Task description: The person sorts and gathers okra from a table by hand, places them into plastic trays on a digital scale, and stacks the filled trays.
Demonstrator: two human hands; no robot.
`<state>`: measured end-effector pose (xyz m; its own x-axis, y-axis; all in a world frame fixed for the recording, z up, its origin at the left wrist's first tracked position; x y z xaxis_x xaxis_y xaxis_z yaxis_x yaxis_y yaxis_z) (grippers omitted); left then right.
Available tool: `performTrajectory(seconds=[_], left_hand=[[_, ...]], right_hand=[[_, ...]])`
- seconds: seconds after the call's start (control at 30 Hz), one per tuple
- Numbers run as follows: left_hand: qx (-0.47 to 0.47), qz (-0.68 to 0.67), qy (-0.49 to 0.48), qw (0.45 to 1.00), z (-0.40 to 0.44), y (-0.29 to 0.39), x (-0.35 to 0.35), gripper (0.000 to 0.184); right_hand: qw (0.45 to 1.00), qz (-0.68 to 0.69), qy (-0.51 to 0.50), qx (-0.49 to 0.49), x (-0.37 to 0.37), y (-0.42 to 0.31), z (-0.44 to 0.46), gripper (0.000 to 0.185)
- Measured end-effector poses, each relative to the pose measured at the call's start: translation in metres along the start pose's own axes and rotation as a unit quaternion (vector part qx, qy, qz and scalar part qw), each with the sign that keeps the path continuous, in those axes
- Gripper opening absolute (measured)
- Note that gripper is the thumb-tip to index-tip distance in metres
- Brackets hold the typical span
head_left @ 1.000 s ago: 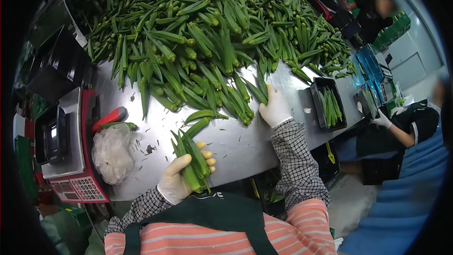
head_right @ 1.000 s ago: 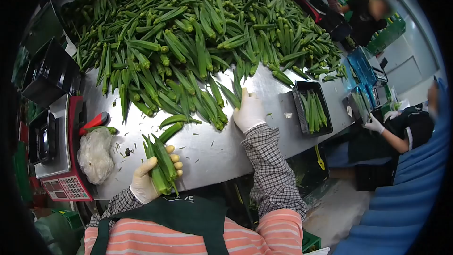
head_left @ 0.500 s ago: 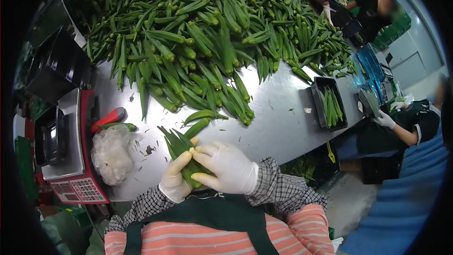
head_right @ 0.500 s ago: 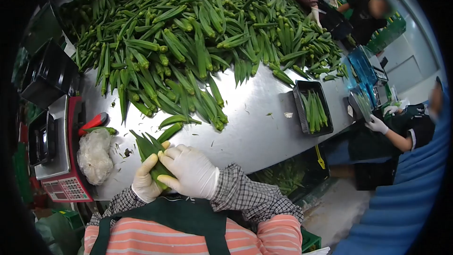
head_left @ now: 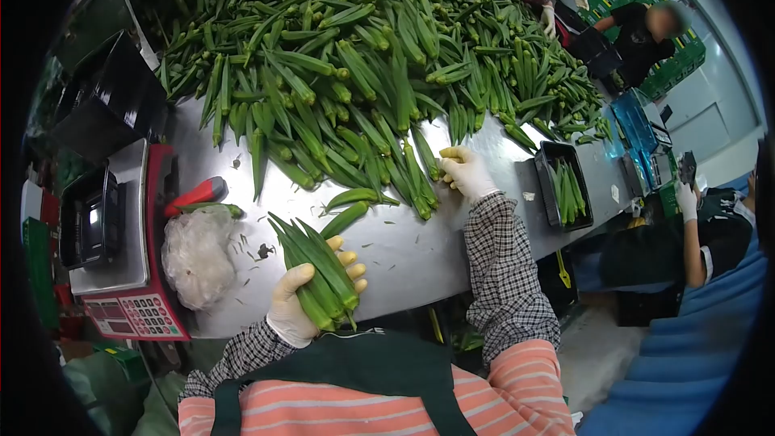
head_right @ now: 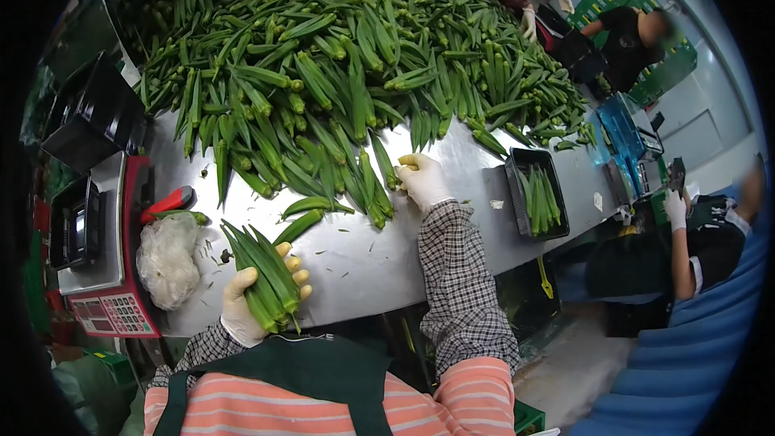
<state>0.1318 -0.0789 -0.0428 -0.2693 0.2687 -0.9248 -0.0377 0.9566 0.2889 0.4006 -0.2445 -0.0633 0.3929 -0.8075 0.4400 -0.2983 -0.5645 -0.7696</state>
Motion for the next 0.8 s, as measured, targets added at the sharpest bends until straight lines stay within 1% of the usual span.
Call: performTrajectory(seconds=[0.1,0.17,0.23,0.27,0.33,0.4,0.43,0.47,0.5,0.57,0.63,0.67,0.7,0.73,0.77,0.8], left_hand=[[0.019,0.006,0.002,1.000,0.001,-0.007,-0.002,0.061],[0.026,0.008,-0.005,1.000,0.002,-0.010,-0.004,0.061],[0.019,0.016,0.001,1.000,0.000,-0.007,-0.004,0.061],[0.014,0.019,0.005,1.000,-0.001,-0.004,-0.004,0.061],[0.010,0.017,-0.004,1.000,-0.003,0.001,-0.003,0.061],[0.006,0.012,-0.009,1.000,-0.001,0.006,-0.001,0.061],[0.003,0.007,-0.009,1.000,0.000,0.006,0.001,0.061],[0.001,0.001,-0.008,1.000,0.001,0.006,0.004,0.060],[0.003,0.012,0.001,1.000,0.004,0.004,0.006,0.061],[0.013,0.040,0.014,0.999,0.011,0.000,0.006,0.062],[0.031,0.037,0.011,0.999,0.016,-0.008,0.003,0.061],[0.039,0.036,0.009,0.999,0.018,-0.012,0.003,0.061],[0.045,0.036,0.008,0.998,0.019,-0.015,0.003,0.061],[0.048,0.033,0.000,0.998,0.019,-0.017,0.001,0.061],[0.048,0.021,-0.003,0.999,0.017,-0.017,-0.001,0.060],[0.048,0.008,-0.007,0.999,0.015,-0.015,-0.003,0.059]], right_hand=[[0.987,-0.106,0.087,0.077,0.001,-0.015,-0.007,0.041],[0.964,-0.229,0.111,0.082,-0.008,-0.028,-0.014,0.040],[0.928,-0.339,0.125,0.086,-0.016,-0.037,-0.012,0.039],[0.933,-0.332,0.114,0.076,-0.014,-0.035,-0.010,0.035],[0.971,-0.212,0.088,0.071,0.008,-0.021,-0.012,0.031],[0.979,-0.160,0.054,0.111,0.042,-0.014,-0.049,0.027],[0.977,-0.153,0.039,0.144,0.060,-0.016,-0.083,0.023],[0.972,-0.196,0.023,0.126,0.078,-0.005,-0.108,0.022],[0.982,-0.168,-0.009,0.086,0.096,0.010,-0.133,0.022],[0.981,-0.185,0.031,0.041,0.138,0.037,-0.169,0.024],[0.938,-0.300,0.168,0.051,0.167,0.039,-0.187,0.025],[0.925,-0.296,0.223,0.085,0.171,0.034,-0.192,0.025],[0.939,-0.224,0.229,0.126,0.160,0.027,-0.187,0.027],[0.938,-0.228,0.216,0.146,0.132,0.000,-0.185,0.031],[0.931,-0.261,0.179,0.182,0.100,-0.013,-0.172,0.037],[0.913,-0.278,0.153,0.257,0.061,-0.032,-0.166,0.040]])
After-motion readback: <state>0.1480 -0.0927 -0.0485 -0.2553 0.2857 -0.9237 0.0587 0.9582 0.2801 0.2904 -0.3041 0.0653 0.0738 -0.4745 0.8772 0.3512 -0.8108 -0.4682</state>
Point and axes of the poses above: each hand's wrist, its own z-axis towards the middle knuckle, its own x-axis out of the back of the hand, y = z × x, the point moved 10 cm from there along z, towards the middle knuckle, and after that the axes turned 11 degrees about -x, right-handed, at the moved point
